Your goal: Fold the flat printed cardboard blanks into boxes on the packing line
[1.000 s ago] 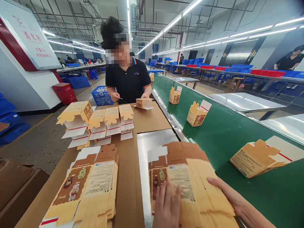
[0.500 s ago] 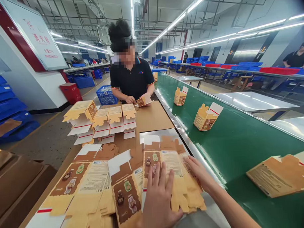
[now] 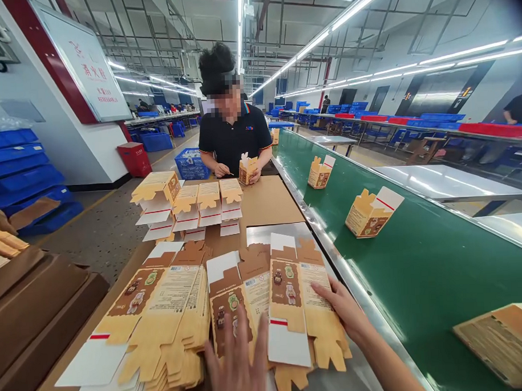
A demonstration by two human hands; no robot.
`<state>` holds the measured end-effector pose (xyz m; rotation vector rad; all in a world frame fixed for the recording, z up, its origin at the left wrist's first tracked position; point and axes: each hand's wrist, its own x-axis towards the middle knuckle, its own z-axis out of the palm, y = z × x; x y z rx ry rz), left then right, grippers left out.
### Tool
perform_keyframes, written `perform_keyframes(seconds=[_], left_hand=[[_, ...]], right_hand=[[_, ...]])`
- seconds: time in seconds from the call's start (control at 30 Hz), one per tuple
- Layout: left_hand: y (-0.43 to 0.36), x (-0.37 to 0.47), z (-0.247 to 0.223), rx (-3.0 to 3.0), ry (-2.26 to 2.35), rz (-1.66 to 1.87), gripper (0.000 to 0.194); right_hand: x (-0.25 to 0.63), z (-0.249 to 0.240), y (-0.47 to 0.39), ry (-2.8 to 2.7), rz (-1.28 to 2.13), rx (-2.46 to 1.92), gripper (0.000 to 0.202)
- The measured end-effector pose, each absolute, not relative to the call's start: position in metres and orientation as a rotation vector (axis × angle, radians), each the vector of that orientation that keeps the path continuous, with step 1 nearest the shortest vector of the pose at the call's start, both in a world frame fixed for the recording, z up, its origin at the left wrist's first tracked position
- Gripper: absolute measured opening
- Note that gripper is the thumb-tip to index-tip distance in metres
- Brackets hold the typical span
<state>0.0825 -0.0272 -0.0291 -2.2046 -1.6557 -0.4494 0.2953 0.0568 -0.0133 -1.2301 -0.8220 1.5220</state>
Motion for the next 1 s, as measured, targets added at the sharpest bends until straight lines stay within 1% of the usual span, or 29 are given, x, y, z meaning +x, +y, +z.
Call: perform_keyframes(seconds=[0.1, 0.13, 0.17, 0.23, 0.27, 0.3, 0.43, 0.5, 0.57, 0.67, 0.8, 0.83, 0.9, 0.93, 0.97, 1.0], left_hand=[[-0.031, 0.061, -0.042, -2.258, -1.711, -0.474, 0.133], [-0.028, 0.058, -0.044, -2.32, -1.655, -0.503, 0.131], [-0.023, 0.056, -0.046, -2.379, -1.603, -0.542, 0.121], [-0.009, 0.058, -0.044, -2.544, -1.583, -0.623, 0.092], [-0.001, 0.06, -0.041, -2.633, -1.615, -0.659, 0.08], [0.006, 0.062, -0.037, -2.709, -1.663, -0.689, 0.072], [0.023, 0.067, -0.015, -2.811, -1.757, -0.805, 0.058], [0.022, 0.068, -0.006, -2.737, -1.847, -0.947, 0.049], [0.017, 0.069, 0.003, -2.601, -1.952, -1.131, 0.046], [0.011, 0.074, 0.013, -2.433, -2.046, -1.352, 0.046], [0.016, 0.084, 0.027, -2.379, -2.155, -1.454, 0.055], [0.017, 0.086, 0.031, -2.361, -2.209, -1.511, 0.057], [0.018, 0.089, 0.042, -2.331, -2.321, -1.749, 0.062], [0.016, 0.091, 0.048, -2.359, -2.346, -1.905, 0.066], [0.013, 0.093, 0.053, -2.42, -2.322, -2.065, 0.076], [0.009, 0.095, 0.057, -2.516, -2.23, -2.199, 0.091]], right_hand=[[0.306, -0.01, 0.054, -0.747, 1.575, -1.188, 0.042], [0.309, -0.009, 0.053, -0.73, 1.582, -1.175, 0.042], [0.313, -0.008, 0.053, -0.716, 1.584, -1.163, 0.043], [0.319, -0.007, 0.051, -0.687, 1.573, -1.145, 0.046], [0.322, -0.007, 0.05, -0.674, 1.563, -1.138, 0.048], [0.325, -0.006, 0.049, -0.664, 1.554, -1.133, 0.049], [0.328, 0.003, 0.045, -0.654, 1.528, -1.127, 0.042], [0.321, 0.012, 0.044, -0.675, 1.503, -1.13, 0.04], [0.308, 0.022, 0.047, -0.726, 1.453, -1.123, 0.042], [0.282, 0.036, 0.058, -0.844, 1.326, -1.119, 0.046], [0.266, 0.052, 0.063, -0.956, 1.081, -1.203, 0.039], [0.266, 0.056, 0.059, -0.975, 1.059, -1.206, 0.038], [0.268, 0.064, 0.045, -1.029, 1.156, -1.162, 0.038], [0.268, 0.068, 0.035, -1.042, 1.237, -1.139, 0.039], [0.267, 0.07, 0.024, -1.029, 1.303, -1.134, 0.04], [0.265, 0.071, 0.013, -0.987, 1.336, -1.152, 0.041]])
